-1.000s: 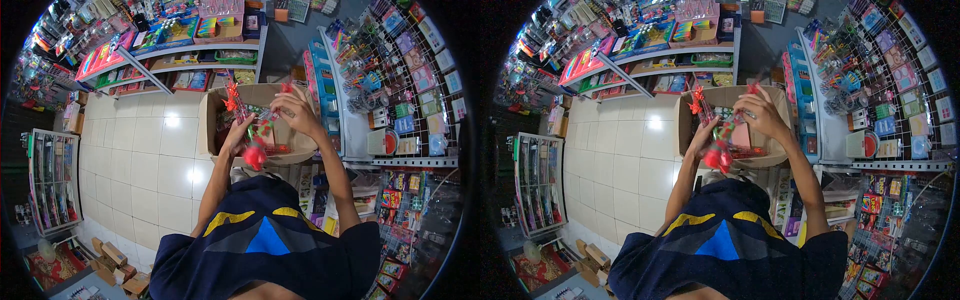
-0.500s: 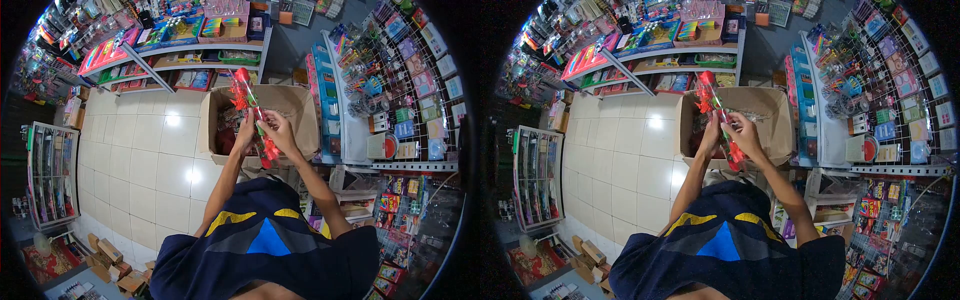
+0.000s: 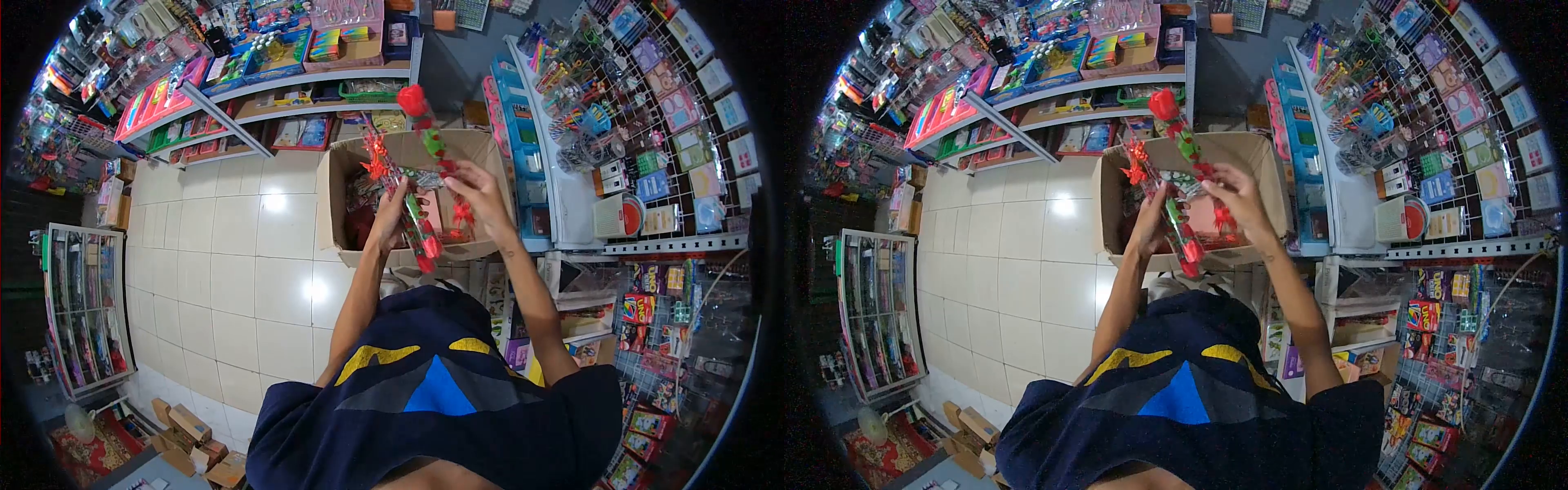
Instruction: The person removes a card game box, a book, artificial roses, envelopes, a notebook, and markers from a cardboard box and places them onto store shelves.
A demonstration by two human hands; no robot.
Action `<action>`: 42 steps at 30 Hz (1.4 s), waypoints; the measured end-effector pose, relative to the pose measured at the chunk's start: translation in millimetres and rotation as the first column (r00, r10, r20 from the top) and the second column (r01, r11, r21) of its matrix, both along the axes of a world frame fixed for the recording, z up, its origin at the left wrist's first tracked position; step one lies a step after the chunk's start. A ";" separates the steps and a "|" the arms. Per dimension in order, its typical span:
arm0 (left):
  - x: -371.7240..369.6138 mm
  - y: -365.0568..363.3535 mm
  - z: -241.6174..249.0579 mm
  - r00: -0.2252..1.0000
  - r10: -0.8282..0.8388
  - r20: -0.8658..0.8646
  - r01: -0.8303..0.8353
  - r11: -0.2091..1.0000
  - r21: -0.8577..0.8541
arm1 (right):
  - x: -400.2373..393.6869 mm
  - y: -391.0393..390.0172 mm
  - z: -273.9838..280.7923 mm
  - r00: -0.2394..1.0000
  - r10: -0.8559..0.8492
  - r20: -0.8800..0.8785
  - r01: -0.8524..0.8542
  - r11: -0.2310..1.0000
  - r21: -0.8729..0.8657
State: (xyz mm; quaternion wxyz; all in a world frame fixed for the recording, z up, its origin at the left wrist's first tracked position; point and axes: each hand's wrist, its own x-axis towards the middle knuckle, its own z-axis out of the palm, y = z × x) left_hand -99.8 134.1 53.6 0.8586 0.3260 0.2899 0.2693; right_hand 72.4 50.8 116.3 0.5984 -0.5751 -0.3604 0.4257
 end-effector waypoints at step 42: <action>123.1 -36.9 47.8 0.476 -0.849 -0.228 0.732 0.239 0.638 | 21.3 -87.6 31.8 0.798 -0.588 -0.135 0.603 0.770 0.209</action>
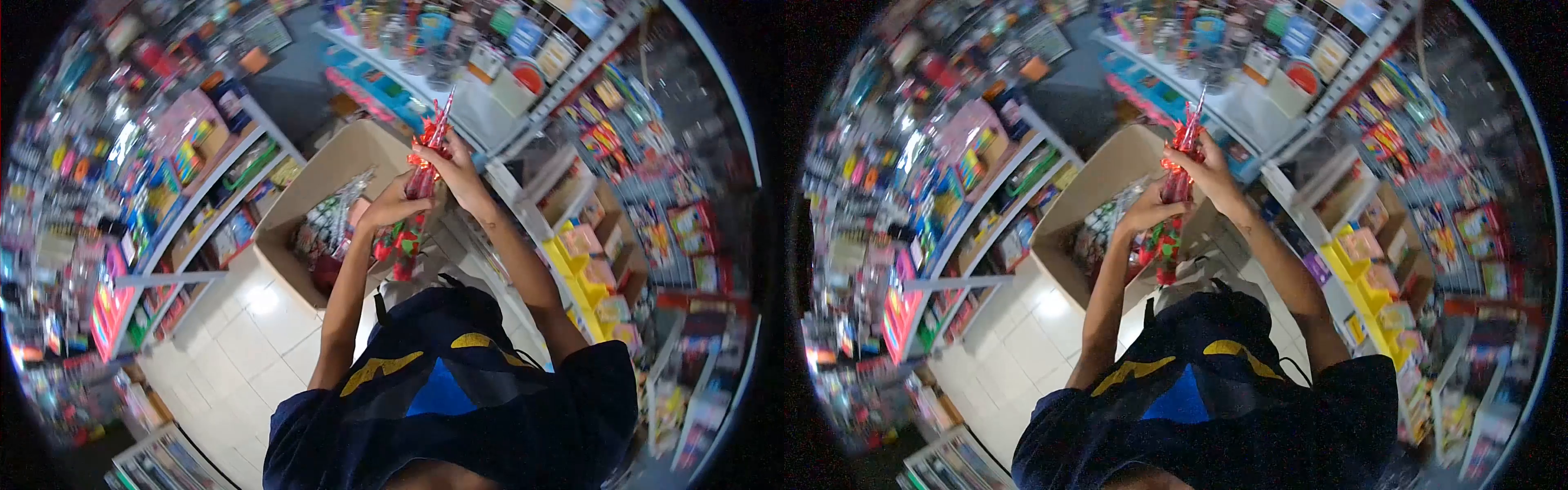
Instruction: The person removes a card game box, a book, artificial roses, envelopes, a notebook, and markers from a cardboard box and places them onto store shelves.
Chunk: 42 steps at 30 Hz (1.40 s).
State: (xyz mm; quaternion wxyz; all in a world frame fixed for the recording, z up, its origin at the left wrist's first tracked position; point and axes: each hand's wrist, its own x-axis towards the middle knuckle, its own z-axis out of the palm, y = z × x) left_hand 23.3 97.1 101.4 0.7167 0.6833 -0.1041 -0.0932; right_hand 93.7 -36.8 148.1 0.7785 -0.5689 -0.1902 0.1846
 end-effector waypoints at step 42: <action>-29.0 -61.8 -97.0 0.947 0.212 0.241 -0.298 0.304 0.905 | 86.8 -358.6 -212.6 0.525 -0.727 -0.443 0.759 0.635 -0.142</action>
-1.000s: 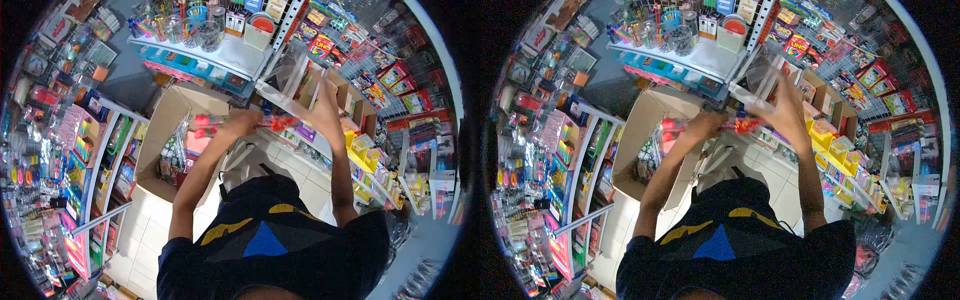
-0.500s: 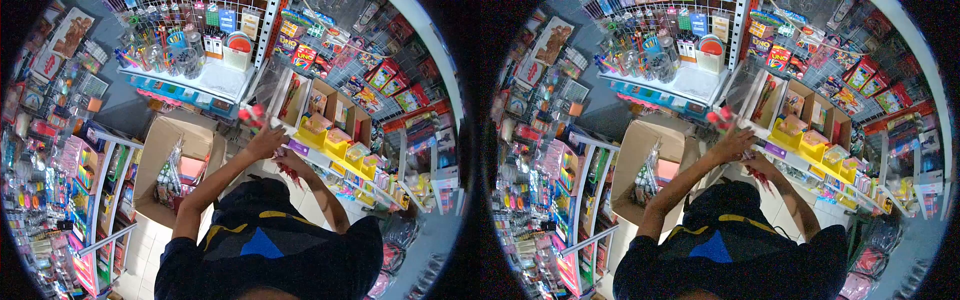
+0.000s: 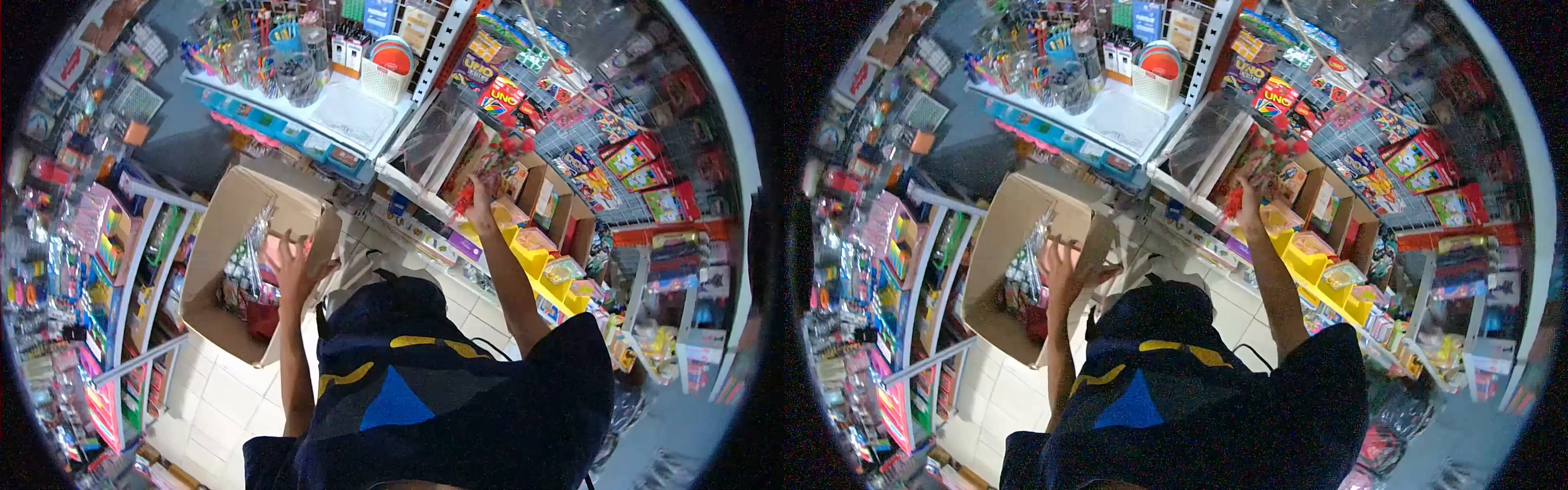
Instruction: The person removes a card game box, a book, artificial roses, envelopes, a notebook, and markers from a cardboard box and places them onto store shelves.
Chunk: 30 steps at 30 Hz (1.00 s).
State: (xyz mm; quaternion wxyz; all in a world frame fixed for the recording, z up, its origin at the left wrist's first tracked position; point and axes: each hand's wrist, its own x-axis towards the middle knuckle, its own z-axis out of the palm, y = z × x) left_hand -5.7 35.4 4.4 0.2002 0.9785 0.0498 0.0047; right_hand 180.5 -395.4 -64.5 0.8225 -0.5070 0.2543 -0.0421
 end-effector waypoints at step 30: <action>-84.4 3.1 -63.3 0.921 0.347 -0.179 -0.350 0.937 0.015 | 66.0 -11.0 -37.2 0.958 -0.230 -0.173 0.176 0.943 -0.282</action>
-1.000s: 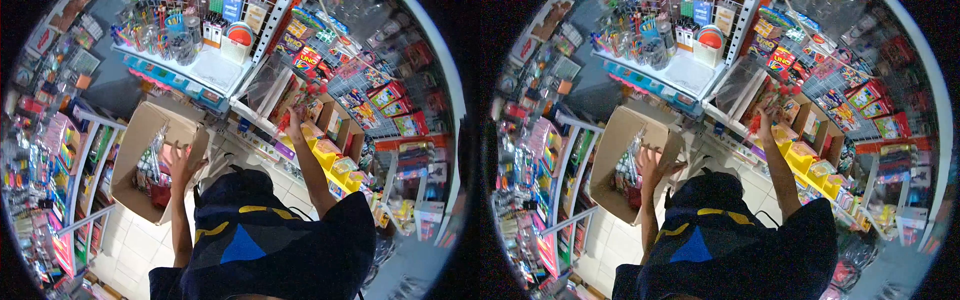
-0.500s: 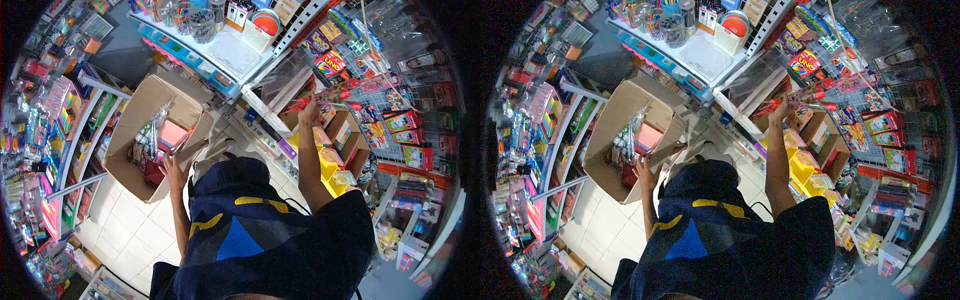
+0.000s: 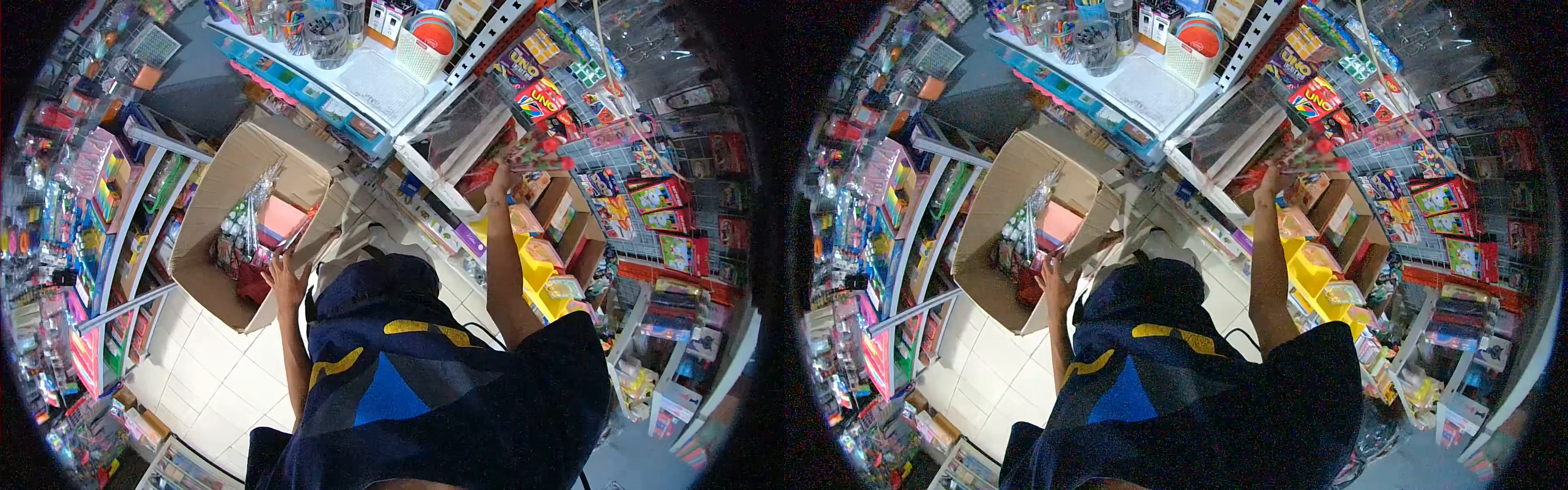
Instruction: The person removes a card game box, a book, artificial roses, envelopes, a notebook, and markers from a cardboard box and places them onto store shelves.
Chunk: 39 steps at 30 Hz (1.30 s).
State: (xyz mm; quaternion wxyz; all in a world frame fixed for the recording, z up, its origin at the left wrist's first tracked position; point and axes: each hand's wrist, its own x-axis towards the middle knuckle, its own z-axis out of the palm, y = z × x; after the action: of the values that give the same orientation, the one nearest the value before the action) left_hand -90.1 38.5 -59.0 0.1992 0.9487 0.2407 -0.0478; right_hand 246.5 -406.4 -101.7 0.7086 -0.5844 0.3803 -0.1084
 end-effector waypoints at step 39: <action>1.4 9.7 -11.3 0.998 -0.052 -0.028 0.053 0.998 0.036 | 25.3 -56.1 -66.1 0.847 0.365 -0.386 -0.511 0.757 -0.406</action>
State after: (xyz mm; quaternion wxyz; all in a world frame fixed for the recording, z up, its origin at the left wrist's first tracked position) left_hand -88.7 48.2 -70.3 0.1773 0.9575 0.2191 -0.0615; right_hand 271.8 -462.5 -167.7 0.4783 -0.8280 0.2875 0.0535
